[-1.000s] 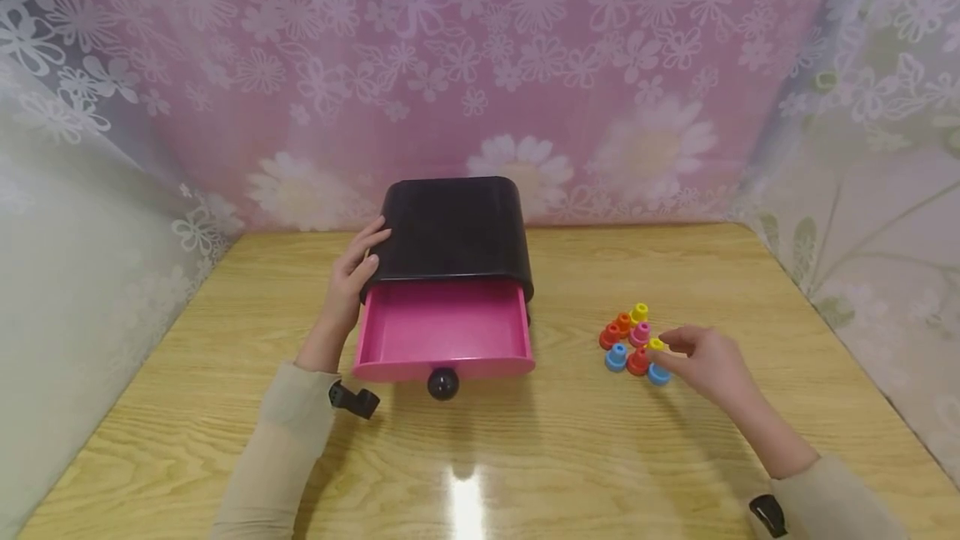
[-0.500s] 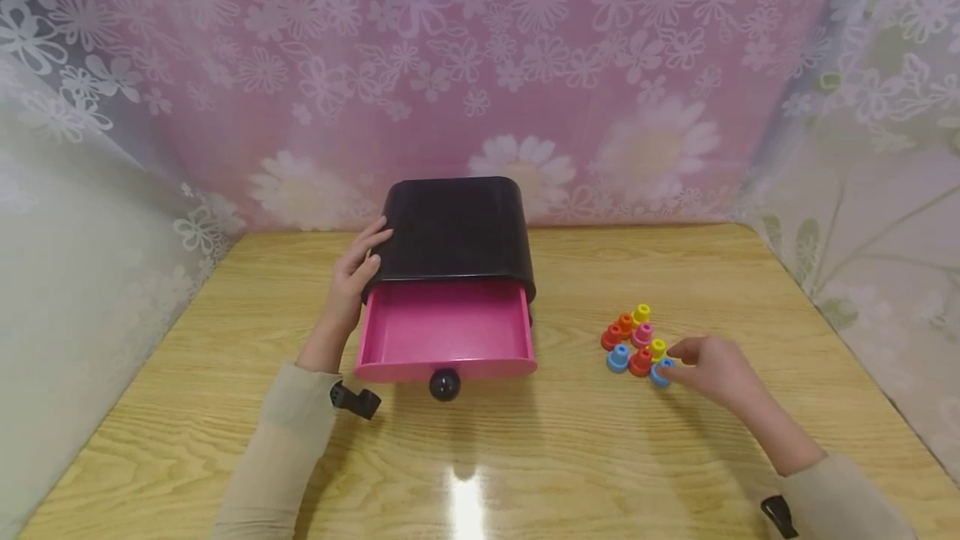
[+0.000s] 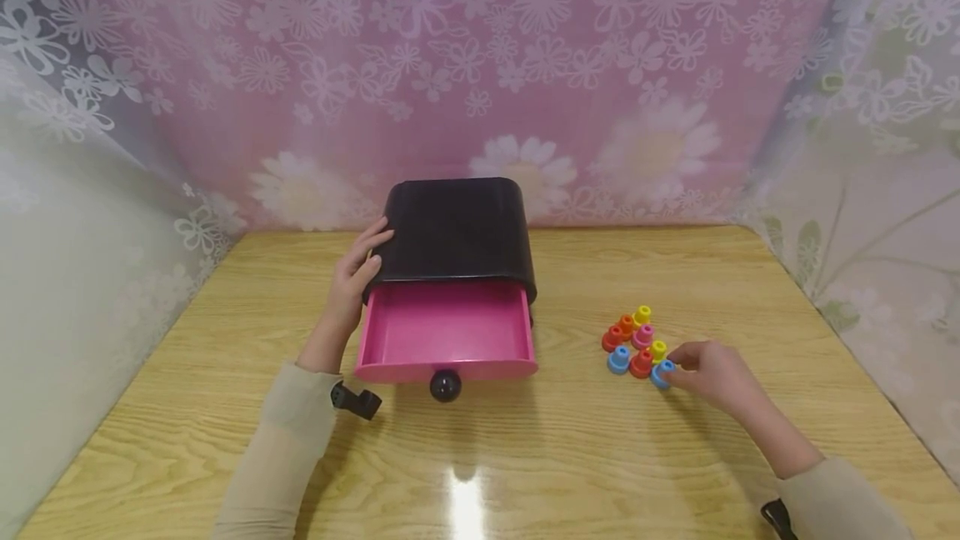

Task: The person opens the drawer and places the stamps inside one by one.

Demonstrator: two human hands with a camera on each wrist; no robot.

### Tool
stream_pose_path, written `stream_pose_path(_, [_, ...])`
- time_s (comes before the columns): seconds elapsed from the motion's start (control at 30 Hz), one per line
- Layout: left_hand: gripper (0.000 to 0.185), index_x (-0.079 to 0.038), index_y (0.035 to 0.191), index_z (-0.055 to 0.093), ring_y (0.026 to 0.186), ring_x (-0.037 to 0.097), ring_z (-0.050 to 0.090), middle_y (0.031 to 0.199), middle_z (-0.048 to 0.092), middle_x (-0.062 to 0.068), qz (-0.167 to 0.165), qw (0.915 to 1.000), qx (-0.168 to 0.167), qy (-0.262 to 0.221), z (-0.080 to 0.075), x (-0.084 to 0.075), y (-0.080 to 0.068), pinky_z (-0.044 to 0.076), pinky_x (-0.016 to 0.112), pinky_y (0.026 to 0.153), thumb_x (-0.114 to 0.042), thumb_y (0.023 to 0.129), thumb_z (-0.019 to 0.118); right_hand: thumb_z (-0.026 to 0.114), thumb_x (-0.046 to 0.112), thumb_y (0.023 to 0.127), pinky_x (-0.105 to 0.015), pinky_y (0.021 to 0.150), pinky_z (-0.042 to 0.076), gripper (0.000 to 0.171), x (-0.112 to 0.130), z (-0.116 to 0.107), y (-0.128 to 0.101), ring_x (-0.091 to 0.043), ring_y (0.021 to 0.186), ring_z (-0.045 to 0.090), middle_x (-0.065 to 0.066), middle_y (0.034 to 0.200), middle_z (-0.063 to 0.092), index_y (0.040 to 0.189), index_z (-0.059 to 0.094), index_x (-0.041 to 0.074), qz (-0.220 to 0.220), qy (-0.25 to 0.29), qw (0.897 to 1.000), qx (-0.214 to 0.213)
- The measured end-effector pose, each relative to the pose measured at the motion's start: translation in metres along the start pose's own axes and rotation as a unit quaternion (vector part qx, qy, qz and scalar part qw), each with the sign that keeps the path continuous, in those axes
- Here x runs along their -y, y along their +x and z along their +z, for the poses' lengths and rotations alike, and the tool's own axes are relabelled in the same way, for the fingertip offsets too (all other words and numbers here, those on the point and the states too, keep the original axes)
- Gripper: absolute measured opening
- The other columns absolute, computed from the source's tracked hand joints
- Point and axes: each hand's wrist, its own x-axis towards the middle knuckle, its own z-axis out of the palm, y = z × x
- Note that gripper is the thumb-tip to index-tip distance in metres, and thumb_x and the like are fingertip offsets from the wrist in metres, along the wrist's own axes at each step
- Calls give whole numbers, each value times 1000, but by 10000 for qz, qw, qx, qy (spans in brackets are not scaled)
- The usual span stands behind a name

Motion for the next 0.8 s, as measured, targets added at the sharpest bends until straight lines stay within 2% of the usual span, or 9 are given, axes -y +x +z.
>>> stream_pose_path(0.23, [44,7,123,47,130,17,18,139,30,12,50,10000,8,-9,0,1,-1,15,51,100,-19,87,47,66,22,78,-45,64,48,29,-1,0,0,-37,80,58,-18,85,63,90,64,-4,72,38,10000,29])
stream_pose_path(0.43, [54,6,123,48,130,14,19,139,31,10,20,10000,-12,46,0,1,0,16,51,100,-34,87,50,66,20,79,-42,62,48,25,2,-6,-3,-34,77,60,-16,82,64,89,65,-4,19,47,9999,-106])
stream_pose_path(0.57, [60,6,123,48,130,14,19,139,32,10,10,10000,-32,71,0,1,1,17,52,99,-41,85,51,64,19,80,-44,62,48,27,8,-15,-6,-38,79,59,-17,84,64,92,64,-5,-52,33,9997,-239])
stream_pose_path(0.8, [61,6,123,48,129,13,20,139,32,10,-27,10000,-36,88,0,1,0,16,52,99,-42,85,51,61,25,83,-50,65,46,32,25,-28,-14,-45,87,56,-22,94,62,99,63,-3,-41,172,9988,-450])
